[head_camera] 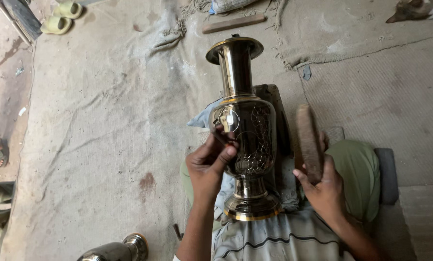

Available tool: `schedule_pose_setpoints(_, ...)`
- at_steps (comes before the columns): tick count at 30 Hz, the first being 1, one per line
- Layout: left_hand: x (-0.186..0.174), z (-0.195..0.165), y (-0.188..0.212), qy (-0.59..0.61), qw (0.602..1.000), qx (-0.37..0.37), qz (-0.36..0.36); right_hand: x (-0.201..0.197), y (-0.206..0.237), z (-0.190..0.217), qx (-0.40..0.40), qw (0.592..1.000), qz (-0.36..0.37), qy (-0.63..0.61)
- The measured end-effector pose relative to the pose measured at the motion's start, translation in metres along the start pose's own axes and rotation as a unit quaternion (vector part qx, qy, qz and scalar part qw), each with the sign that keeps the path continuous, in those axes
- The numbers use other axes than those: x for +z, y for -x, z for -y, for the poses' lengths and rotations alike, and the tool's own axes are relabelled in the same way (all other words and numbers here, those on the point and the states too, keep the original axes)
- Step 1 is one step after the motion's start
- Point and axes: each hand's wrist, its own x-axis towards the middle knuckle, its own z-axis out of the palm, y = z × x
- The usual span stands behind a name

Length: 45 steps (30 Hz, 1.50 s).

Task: The person sits on the floor with a brass vase on their lap and decorates its surface by hand, holding a small punch against the metal and striking it with a wooden mallet to work a pattern into the vase, repositioning the punch repeatedly across the design.

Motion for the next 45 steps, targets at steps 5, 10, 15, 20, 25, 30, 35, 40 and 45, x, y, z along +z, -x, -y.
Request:
schedule_pose_setpoints(5, -0.001, -0.003, 0.013, -0.014, 0.994, 0.066, 0.089, -0.008, -0.007, 0.010, -0.025, 1.000, -0.011, -0.010)
schedule_pose_setpoints(10, 0.001, -0.011, 0.006, -0.221, 0.949, 0.138, 0.176, -0.018, -0.013, 0.024, -0.023, 0.999, -0.004, 0.030)
schedule_pose_setpoints(15, -0.001, -0.018, 0.000, -0.309, 0.895, 0.236, 0.219, -0.053, -0.033, 0.041, -0.046, 0.983, 0.088, 0.157)
schedule_pose_setpoints(20, -0.004, -0.009, 0.002, -0.297, 0.899, 0.256, 0.196, -0.088, -0.051, 0.073, -0.118, 0.991, 0.043, 0.039)
schedule_pose_setpoints(25, -0.010, -0.004, 0.003, -0.300, 0.873, 0.304, 0.237, -0.098, -0.056, 0.089, -0.213, 0.958, 0.078, 0.175)
schedule_pose_setpoints(30, -0.015, -0.013, -0.012, -0.349, 0.830, 0.271, 0.341, -0.072, -0.028, 0.065, -0.183, 0.983, 0.016, 0.018)
schedule_pose_setpoints(35, -0.009, -0.030, -0.029, -0.378, 0.780, 0.262, 0.424, -0.049, 0.006, 0.042, -0.085, 0.989, -0.064, -0.104)
schedule_pose_setpoints(40, -0.003, -0.038, -0.034, -0.382, 0.760, 0.214, 0.481, -0.043, 0.018, 0.036, -0.052, 0.957, -0.116, -0.260)
schedule_pose_setpoints(45, -0.002, -0.032, -0.044, -0.376, 0.729, 0.261, 0.508, -0.036, 0.019, 0.036, -0.118, 0.976, -0.122, -0.133)
